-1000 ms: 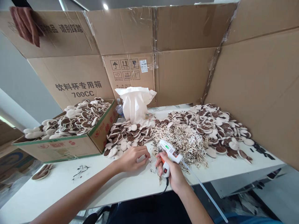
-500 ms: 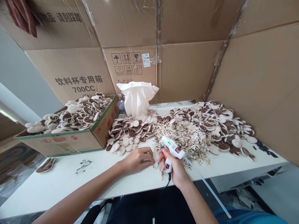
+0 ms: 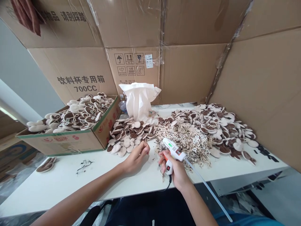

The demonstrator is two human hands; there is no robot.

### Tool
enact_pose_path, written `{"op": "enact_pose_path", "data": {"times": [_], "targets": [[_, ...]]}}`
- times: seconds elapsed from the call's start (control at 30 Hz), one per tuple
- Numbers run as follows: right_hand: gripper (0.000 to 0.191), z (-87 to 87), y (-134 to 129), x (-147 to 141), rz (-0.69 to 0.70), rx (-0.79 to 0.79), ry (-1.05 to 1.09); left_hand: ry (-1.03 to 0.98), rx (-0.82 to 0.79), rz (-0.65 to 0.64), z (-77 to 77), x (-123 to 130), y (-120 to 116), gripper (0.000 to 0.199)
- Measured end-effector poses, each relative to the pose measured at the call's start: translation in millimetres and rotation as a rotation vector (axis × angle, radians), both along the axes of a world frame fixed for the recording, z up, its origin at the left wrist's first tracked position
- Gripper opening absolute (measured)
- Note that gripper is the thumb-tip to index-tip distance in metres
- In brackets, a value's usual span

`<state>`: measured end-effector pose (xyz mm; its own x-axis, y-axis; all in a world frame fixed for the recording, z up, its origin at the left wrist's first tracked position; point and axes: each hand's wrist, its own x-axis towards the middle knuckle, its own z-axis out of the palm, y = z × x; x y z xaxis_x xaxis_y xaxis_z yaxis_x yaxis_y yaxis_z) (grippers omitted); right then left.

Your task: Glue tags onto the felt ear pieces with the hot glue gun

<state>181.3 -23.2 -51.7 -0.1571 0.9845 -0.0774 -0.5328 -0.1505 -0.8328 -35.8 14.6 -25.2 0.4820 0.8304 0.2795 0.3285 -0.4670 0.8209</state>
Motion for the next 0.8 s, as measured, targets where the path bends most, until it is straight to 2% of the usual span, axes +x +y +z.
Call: {"op": "enact_pose_path", "data": {"times": [0.23, 0.33, 0.43, 0.5, 0.57, 0.7, 0.8], "targets": [[0.029, -4.7, 1, 1, 0.000, 0.004, -0.030, -0.254, -0.242, -0.030, 2.3, 7, -3, 0.037], [0.030, -5.1, 1, 1, 0.000, 0.001, -0.035, -0.382, -0.310, -0.017, -0.6, 9, 1, 0.036], [0.032, -3.6, 1, 1, 0.001, 0.003, -0.034, -0.410, -0.344, 0.015, -3.9, 8, 6, 0.037], [0.033, -2.2, 0, 1, 0.003, -0.003, -0.030, -0.362, -0.323, 0.024, -1.5, 5, 8, 0.039], [0.034, -1.0, 0, 0, 0.004, -0.005, -0.029, -0.254, -0.258, 0.008, 7.4, 0, 8, 0.039], [0.031, -0.7, 1, -1, -0.002, 0.016, -0.043, 0.052, -0.060, -0.048, 40.2, -16, 3, 0.029], [0.030, -1.5, 3, -1, -0.013, 0.041, -0.042, 0.212, 0.086, 0.023, 61.5, -42, -7, 0.025]]}}
